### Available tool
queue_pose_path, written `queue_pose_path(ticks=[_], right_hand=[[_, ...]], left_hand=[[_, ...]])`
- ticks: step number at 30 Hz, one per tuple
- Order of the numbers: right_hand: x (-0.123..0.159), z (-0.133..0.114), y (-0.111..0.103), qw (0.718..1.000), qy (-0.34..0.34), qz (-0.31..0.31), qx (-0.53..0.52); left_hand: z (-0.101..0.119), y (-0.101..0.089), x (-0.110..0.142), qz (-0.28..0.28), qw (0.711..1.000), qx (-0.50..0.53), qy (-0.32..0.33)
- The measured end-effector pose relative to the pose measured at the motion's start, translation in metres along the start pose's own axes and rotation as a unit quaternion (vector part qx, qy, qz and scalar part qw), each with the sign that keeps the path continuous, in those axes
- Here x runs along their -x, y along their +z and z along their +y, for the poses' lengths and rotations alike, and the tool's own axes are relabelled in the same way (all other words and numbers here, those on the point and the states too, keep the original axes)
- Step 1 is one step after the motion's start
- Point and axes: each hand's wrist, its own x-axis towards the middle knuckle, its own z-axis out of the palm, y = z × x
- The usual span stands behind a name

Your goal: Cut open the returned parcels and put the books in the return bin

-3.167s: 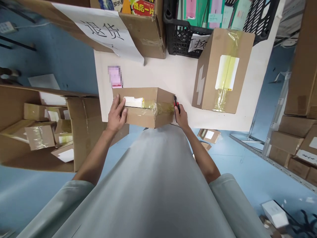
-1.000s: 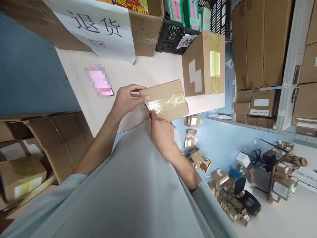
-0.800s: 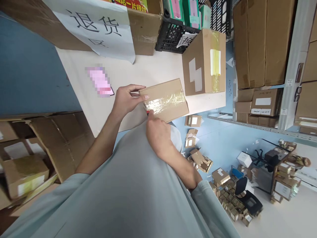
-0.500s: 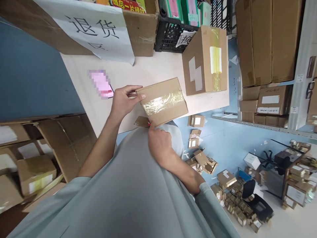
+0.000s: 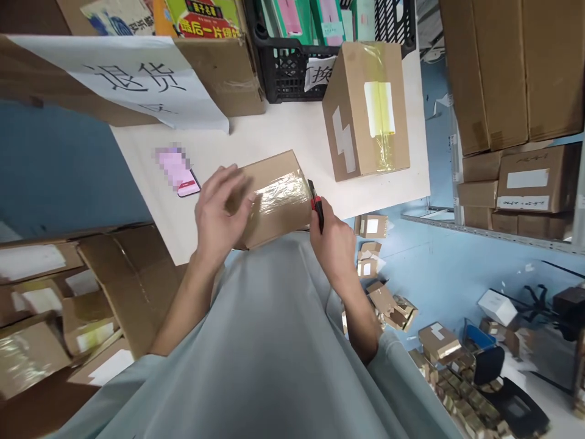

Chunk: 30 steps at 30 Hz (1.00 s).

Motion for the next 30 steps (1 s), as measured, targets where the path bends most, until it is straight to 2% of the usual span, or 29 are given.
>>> queue_pose_path(ticks=[4,6,8,14,18,23,30], right_hand=[[-0.021,0.017,-0.009,0.999,-0.011,-0.031,-0.035],[-0.030,0.022,-0.010,0.997,-0.033,-0.056,-0.047],[-0.038,0.026,-0.009,0.994,-0.056,-0.081,-0.048],[-0.056,0.026,-0.009,0.981,-0.085,-0.173,0.017],[-0.065,0.017,-0.016,0.973,-0.084,-0.208,0.056],[-0.065,0.002,-0.021,0.966,-0.072,-0.219,0.115],[-0.055,-0.019,-0.013,0.958,-0.038,-0.204,0.198]], left_hand=[[0.033,0.048,-0.011,-0.058,0.996,-0.045,0.044],[0.039,0.067,-0.014,-0.077,0.994,-0.066,0.042],[0.040,0.078,-0.016,-0.084,0.992,-0.086,0.037],[0.032,0.084,-0.015,-0.082,0.991,-0.108,0.024],[0.028,0.086,-0.013,-0.065,0.989,-0.126,0.041],[0.025,0.088,-0.013,-0.065,0.988,-0.132,0.053],[0.021,0.092,-0.009,-0.065,0.989,-0.119,0.059]])
